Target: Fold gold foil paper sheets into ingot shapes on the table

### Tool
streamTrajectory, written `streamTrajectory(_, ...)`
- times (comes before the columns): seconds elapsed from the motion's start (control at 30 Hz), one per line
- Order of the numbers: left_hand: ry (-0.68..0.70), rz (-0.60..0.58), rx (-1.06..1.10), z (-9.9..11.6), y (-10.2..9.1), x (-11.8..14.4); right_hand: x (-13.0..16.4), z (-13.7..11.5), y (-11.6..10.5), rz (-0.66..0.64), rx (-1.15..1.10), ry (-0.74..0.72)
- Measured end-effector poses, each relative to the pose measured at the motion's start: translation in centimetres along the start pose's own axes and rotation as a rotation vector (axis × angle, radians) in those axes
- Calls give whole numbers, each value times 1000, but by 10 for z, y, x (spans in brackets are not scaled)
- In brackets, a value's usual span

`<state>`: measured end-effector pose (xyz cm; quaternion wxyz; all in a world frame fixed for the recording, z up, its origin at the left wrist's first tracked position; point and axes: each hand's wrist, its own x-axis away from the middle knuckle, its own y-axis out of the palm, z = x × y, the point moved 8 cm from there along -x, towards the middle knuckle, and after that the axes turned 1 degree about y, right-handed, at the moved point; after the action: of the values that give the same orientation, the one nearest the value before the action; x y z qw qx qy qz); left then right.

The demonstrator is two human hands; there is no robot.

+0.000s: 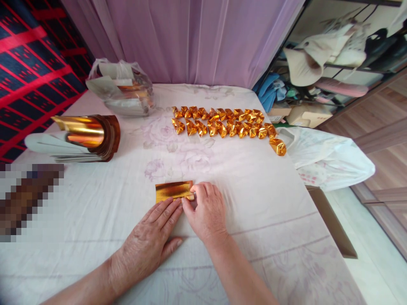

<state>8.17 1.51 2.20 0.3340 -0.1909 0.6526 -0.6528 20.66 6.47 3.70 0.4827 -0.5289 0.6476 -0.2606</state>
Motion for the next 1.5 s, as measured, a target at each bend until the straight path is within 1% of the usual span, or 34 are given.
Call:
streamTrajectory(0.3,-8,9,11,0,0,-1,-1,-1,1,-21,9,-2)
streamTrajectory(0.5,9,29,-23,0,-3,-1,-2,0,2,-31,12,5)
streamTrajectory(0.7,4,38,-26,0,-3,-1,-3,3,0,-48,-60,-23)
streamTrajectory(0.93,-7,14,-4,-1,0,1,-3,3,1,-66,-57,-15)
streamTrajectory(1.13,14,38,-30,0,-4,0,-3,9,1,-84,-148,-27)
streamTrajectory(1.27,22,46,-58,1,-6,-1,-3,11,2,-104,-165,-35)
streamTrajectory(1.4,21,43,-63,1,-5,-1,-3,12,2,-102,-177,-29)
streamTrajectory(1.5,5,24,-28,-1,-2,0,-4,15,2,-112,-223,-25)
